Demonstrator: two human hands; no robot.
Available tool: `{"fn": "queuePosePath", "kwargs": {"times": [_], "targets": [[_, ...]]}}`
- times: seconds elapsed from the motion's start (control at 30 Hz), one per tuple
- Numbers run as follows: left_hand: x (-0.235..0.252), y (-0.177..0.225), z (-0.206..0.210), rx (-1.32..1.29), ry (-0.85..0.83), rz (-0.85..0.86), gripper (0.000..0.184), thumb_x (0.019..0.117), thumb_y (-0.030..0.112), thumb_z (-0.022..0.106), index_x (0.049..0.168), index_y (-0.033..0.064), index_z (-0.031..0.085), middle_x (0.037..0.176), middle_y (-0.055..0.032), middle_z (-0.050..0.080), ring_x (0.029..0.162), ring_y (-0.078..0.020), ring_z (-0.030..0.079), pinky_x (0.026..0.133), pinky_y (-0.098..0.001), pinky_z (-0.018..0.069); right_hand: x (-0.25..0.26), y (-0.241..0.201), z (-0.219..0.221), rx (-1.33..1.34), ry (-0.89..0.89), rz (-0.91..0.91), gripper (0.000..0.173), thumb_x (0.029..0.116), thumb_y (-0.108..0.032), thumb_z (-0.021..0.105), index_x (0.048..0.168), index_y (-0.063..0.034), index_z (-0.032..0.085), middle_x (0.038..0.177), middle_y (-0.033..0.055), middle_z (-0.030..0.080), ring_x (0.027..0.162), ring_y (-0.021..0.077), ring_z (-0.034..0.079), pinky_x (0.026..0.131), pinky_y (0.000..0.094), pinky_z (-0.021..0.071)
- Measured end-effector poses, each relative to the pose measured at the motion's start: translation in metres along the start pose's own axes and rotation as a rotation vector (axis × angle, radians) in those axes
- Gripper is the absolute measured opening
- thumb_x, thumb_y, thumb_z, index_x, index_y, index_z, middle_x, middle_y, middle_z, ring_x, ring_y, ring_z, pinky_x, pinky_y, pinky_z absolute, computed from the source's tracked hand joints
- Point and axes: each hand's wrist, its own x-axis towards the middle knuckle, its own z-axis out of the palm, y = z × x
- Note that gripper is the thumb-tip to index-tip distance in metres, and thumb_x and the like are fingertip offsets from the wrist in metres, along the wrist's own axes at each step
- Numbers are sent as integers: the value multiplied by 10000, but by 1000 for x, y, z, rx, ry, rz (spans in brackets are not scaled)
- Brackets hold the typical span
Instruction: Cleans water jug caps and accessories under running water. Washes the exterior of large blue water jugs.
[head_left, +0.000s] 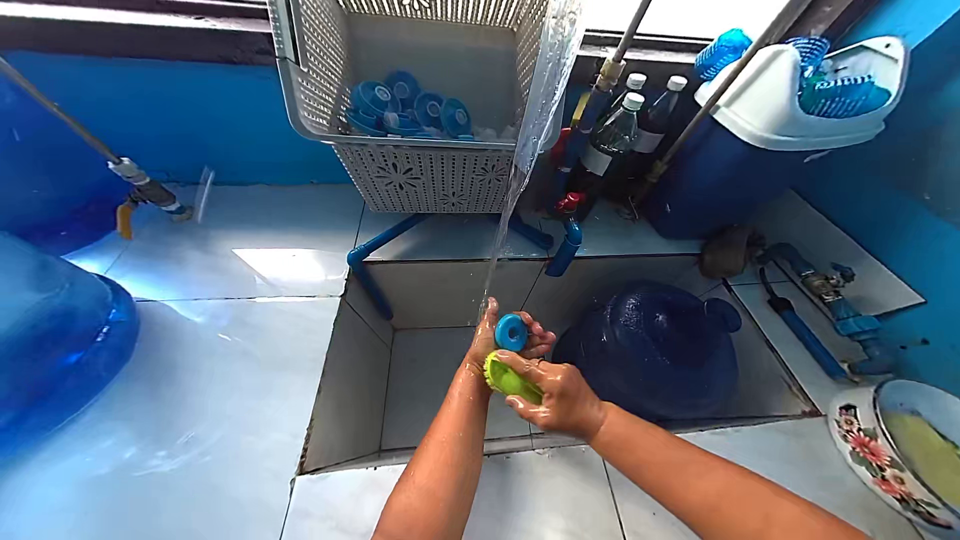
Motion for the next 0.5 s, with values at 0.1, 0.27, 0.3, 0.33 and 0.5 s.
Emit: {"fn": "queuePosePath", "kwargs": {"times": [0.1, 0.27, 0.3, 0.33, 0.5], "targets": [[-6, 3, -1, -206, 16, 36, 795, 972, 729, 323, 986, 12, 667, 1001, -213, 734, 941, -358, 737, 835, -464, 618, -22, 5, -21, 50, -13, 47, 565, 869, -264, 708, 1386, -46, 643, 1029, 181, 767, 847, 299, 757, 737, 502, 614], [-8, 10, 5, -148, 120, 44, 554, 1085, 346, 209, 1156, -20, 619, 943, -181, 689, 812, -271, 719, 755, -361, 625, -44, 13, -19, 168, 96, 226, 623, 864, -233, 734, 1410, 30, 591, 1133, 179, 753, 936, 214, 751, 849, 392, 608], [-6, 9, 7, -96, 154, 35, 586, 1101, 357, 166, 1232, -11, 603, 913, -163, 678, 765, -240, 704, 729, -331, 617, -42, 13, -19, 196, 129, 263, 637, 867, -229, 738, 1418, 45, 574, 1151, 181, 746, 943, 184, 742, 860, 356, 601], [-6, 9, 9, -57, 212, 44, 562, 1116, 342, 177, 1274, -8, 587, 904, -160, 673, 729, -224, 699, 702, -314, 617, -39, 10, -20, 227, 159, 290, 652, 872, -216, 740, 1428, 65, 550, 1188, 184, 733, 969, 151, 733, 882, 311, 590], [-1, 6, 23, -148, 567, 210, 337, 1112, 294, 278, 1112, 41, 502, 800, -129, 608, 612, -197, 643, 570, -286, 581, -13, -6, -22, 397, 342, 431, 703, 883, -151, 736, 1465, 121, 452, 1289, 205, 669, 965, 19, 685, 847, 167, 553]]}}
